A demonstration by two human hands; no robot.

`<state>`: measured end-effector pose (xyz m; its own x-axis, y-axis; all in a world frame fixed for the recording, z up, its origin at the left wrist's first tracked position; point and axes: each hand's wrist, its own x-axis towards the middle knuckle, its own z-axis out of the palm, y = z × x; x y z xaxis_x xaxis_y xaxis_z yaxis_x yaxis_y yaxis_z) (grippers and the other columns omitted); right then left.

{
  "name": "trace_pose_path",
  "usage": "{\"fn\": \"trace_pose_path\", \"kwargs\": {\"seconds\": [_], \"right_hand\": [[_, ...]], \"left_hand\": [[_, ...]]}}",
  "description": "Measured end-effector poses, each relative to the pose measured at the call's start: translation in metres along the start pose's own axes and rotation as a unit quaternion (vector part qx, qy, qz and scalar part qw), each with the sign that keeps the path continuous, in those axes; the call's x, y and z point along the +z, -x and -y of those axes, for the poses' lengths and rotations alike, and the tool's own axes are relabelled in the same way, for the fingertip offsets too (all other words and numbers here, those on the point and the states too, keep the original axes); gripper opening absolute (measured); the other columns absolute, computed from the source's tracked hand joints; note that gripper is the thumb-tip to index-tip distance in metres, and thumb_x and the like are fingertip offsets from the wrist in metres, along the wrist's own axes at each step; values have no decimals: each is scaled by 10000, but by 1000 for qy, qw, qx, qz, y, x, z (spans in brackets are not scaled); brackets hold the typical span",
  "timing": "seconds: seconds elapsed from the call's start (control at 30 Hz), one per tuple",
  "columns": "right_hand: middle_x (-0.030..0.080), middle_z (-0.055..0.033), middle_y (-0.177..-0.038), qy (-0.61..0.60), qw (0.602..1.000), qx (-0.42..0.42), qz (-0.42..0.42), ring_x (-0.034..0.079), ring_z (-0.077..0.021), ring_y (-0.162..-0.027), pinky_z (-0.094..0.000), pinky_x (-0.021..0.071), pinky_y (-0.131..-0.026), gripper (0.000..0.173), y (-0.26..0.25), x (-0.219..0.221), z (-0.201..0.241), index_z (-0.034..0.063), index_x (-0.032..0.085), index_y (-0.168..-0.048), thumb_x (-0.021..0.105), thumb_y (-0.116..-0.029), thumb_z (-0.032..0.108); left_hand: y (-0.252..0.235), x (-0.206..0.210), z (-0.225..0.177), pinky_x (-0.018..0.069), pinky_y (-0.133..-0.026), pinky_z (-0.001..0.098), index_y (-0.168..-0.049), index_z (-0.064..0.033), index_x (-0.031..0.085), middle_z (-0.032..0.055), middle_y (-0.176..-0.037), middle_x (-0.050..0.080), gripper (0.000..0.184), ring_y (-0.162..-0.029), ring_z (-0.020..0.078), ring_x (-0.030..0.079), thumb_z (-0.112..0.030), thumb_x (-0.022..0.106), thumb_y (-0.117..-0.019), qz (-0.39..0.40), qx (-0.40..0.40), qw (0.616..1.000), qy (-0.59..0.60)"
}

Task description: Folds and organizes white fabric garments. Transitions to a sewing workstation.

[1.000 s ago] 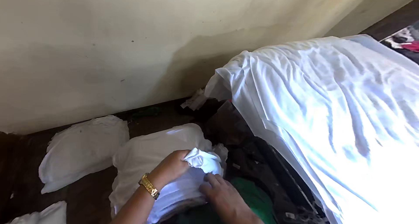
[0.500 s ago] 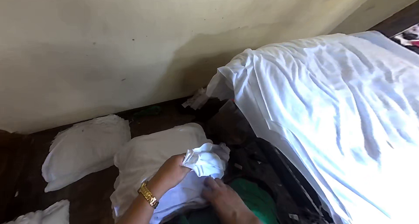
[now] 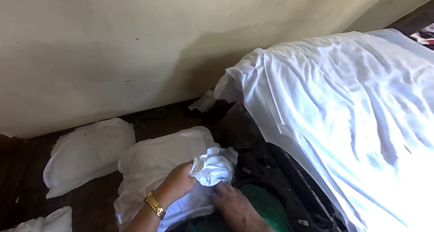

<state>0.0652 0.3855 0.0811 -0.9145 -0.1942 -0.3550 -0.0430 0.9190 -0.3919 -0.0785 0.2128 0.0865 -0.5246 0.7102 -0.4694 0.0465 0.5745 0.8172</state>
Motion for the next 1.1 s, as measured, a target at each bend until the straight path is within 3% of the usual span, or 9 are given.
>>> {"fn": "trace_pose_path", "kwargs": {"seconds": [0.1,0.2,0.33,0.43,0.6,0.7,0.83,0.97,1.1], "right_hand": [[731,-170,-1002,-70,978,18,-196,721,-375,-983,-540,609,-820,145,-7,-13,-2,48,731,-1036,655,-917,15],[732,-149,-975,-87,956,25,-280,732,-345,-920,-499,619,-781,131,-12,-12,1,42,721,-1026,692,-898,55],[690,-192,-1190,-17,988,-36,-147,689,-392,-1078,-529,610,-800,236,-3,5,6,105,741,-1104,738,-871,68],[623,-217,-1332,41,998,43,34,563,-458,-1279,-604,549,-896,365,-7,2,6,102,726,-1201,611,-906,-79],[737,-171,-1009,-59,977,59,-196,725,-374,-976,-549,605,-811,130,-13,-24,-5,39,739,-1031,664,-927,56],[733,-158,-969,-59,957,43,-279,731,-361,-922,-515,617,-770,125,-15,-23,0,33,729,-1007,687,-890,40],[712,-188,-1121,-15,980,-42,-193,714,-387,-1012,-521,621,-774,267,-11,7,7,93,758,-1081,692,-856,-34],[621,-223,-1334,28,997,58,38,559,-457,-1279,-611,540,-899,518,-25,4,10,173,705,-1301,598,-886,-118],[736,-188,-1042,-37,985,93,-141,732,-378,-980,-557,607,-805,175,-24,-23,5,38,730,-1094,621,-957,40]], "left_hand": [[7,23,2,465,-1095,521,-1379,-24,579,177,-1342,634,616,-1269,300,602,-383,753,-910,52,14,993,-102],[5,21,-4,492,-1047,549,-1320,-40,634,168,-1277,677,396,-1215,312,640,-211,655,-963,-18,-4,994,-111],[-4,-9,-4,507,-1061,470,-1299,-100,660,80,-1234,709,341,-1183,191,659,-244,603,-995,-94,7,995,-13],[-2,-12,2,501,-1072,419,-1313,-102,649,59,-1240,706,364,-1187,145,652,-288,606,-1002,-95,13,995,22],[6,27,0,451,-1115,495,-1434,-13,526,177,-1401,593,713,-1303,297,575,-409,758,-889,-25,-3,994,-110],[0,25,-6,491,-1053,543,-1366,-37,599,170,-1298,668,495,-1227,310,635,-226,707,-922,-62,-36,993,-92],[-7,-5,-9,496,-1063,495,-1349,-73,612,118,-1259,691,417,-1208,237,647,-183,657,-949,-98,-47,994,0],[-5,-6,-2,499,-1073,451,-1353,-77,606,96,-1260,692,441,-1206,194,648,-174,681,-930,-94,-43,994,19],[6,12,-2,457,-1118,472,-1451,-37,510,151,-1379,621,642,-1293,249,593,-344,722,-928,-43,-16,998,-47]]}}
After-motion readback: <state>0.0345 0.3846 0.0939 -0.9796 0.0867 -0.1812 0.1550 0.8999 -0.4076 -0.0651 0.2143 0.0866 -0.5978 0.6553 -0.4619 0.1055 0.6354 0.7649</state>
